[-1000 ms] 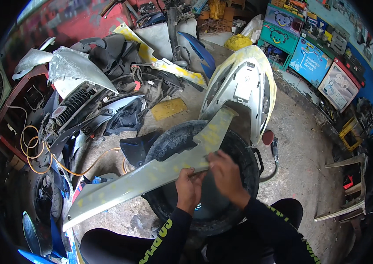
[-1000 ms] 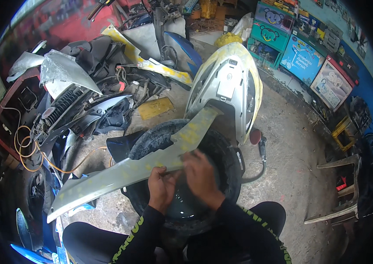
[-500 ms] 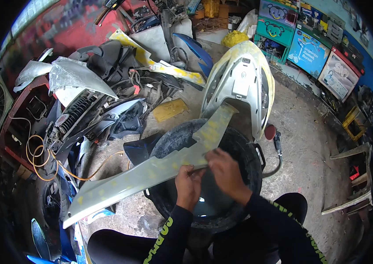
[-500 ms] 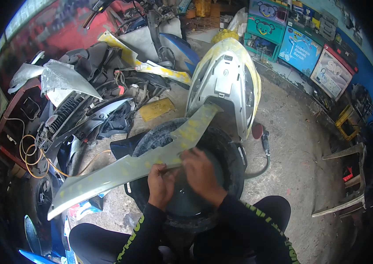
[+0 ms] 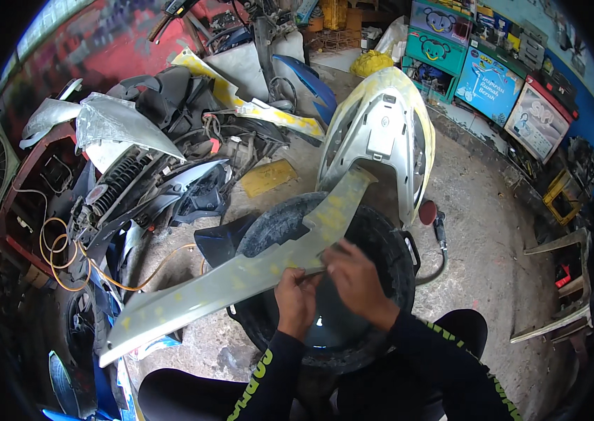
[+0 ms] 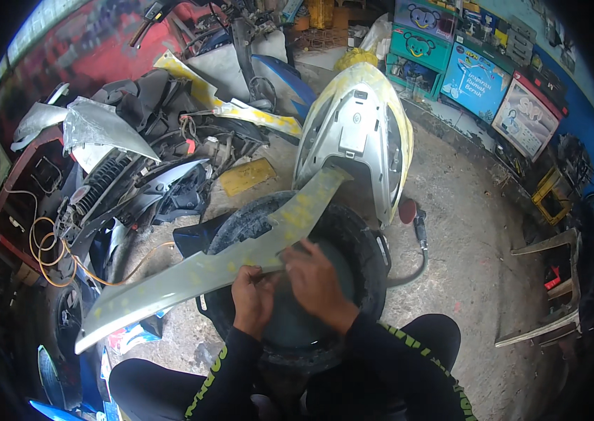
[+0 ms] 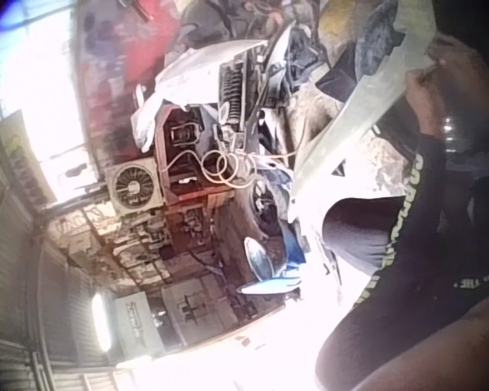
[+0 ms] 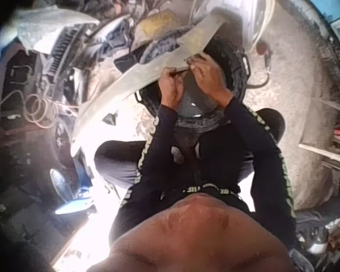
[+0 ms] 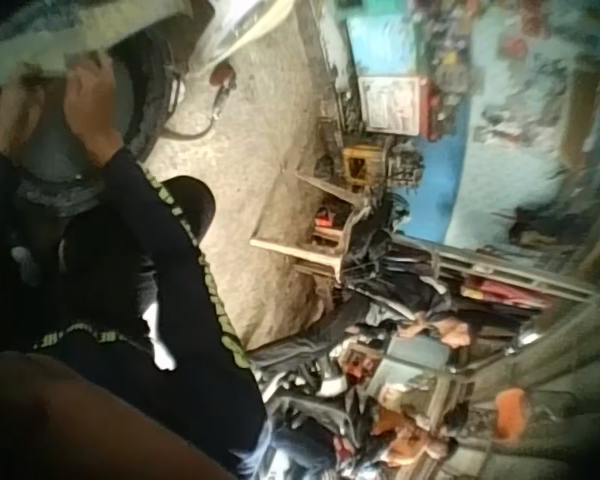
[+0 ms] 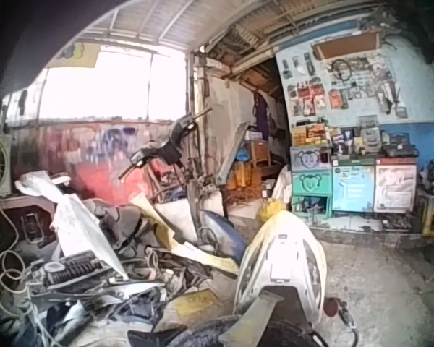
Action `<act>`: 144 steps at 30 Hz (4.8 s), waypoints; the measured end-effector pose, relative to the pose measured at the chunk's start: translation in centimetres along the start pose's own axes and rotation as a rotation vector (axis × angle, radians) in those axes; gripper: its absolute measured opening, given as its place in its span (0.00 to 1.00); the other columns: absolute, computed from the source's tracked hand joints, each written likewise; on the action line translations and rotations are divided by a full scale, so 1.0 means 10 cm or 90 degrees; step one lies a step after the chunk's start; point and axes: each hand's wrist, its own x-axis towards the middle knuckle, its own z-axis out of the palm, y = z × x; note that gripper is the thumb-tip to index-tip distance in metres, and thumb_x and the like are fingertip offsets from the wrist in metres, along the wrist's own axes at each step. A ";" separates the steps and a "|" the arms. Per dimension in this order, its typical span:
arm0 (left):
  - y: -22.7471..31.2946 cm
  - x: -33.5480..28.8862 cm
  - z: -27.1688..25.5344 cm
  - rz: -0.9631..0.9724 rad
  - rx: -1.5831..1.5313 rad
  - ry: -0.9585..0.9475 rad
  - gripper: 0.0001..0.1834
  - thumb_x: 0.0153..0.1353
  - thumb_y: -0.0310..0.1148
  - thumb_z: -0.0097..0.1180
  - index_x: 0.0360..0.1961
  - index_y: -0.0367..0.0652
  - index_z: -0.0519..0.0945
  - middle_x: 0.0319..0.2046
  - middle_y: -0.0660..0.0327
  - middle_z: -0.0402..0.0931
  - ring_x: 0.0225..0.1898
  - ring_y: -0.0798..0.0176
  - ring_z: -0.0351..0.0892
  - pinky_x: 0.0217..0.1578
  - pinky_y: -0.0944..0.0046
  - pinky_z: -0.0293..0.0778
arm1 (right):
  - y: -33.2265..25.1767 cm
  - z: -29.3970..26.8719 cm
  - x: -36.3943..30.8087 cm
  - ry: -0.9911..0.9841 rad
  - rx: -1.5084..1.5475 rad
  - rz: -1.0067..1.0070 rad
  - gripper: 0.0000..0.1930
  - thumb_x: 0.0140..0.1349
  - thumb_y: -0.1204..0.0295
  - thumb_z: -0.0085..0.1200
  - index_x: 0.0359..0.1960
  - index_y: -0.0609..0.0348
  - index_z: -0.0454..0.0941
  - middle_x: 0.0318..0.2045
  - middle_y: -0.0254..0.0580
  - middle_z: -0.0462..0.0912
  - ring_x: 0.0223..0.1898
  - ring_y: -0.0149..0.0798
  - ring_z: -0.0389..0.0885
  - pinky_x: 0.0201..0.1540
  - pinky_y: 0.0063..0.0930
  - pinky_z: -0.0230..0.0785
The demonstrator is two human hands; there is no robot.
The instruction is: The person sands a plastic motorcycle panel using sandpaper while holding it over a basin of water.
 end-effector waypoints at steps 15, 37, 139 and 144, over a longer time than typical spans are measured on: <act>-0.18 -0.07 -0.03 0.017 -0.002 0.038 0.12 0.63 0.24 0.48 0.46 0.33 0.75 0.47 0.55 0.77 0.51 0.55 0.78 0.54 0.51 0.75 | -0.10 0.01 -0.02 0.048 -0.059 0.044 0.09 0.63 0.76 0.53 0.40 0.67 0.84 0.40 0.51 0.81 0.48 0.53 0.78 0.52 0.41 0.71; -0.28 0.00 -0.16 0.024 0.006 -0.035 0.09 0.66 0.26 0.47 0.43 0.33 0.76 0.46 0.55 0.77 0.50 0.57 0.78 0.57 0.53 0.74 | -0.17 -0.08 0.06 0.021 -0.046 -0.013 0.07 0.60 0.77 0.55 0.36 0.68 0.83 0.36 0.50 0.82 0.41 0.53 0.82 0.46 0.40 0.75; -0.34 -0.02 -0.13 0.018 0.009 -0.058 0.11 0.67 0.27 0.45 0.45 0.30 0.74 0.49 0.52 0.75 0.54 0.55 0.76 0.64 0.51 0.70 | 0.06 -0.10 0.13 0.030 -0.118 0.041 0.10 0.59 0.78 0.52 0.39 0.66 0.84 0.33 0.52 0.81 0.38 0.54 0.81 0.42 0.42 0.74; -0.22 -0.05 -0.11 -0.027 -0.004 -0.030 0.12 0.67 0.30 0.46 0.45 0.32 0.74 0.48 0.54 0.76 0.55 0.56 0.76 0.63 0.50 0.70 | -0.25 0.04 -0.01 0.099 0.009 -0.087 0.06 0.58 0.77 0.52 0.30 0.64 0.81 0.33 0.56 0.81 0.36 0.57 0.80 0.41 0.47 0.73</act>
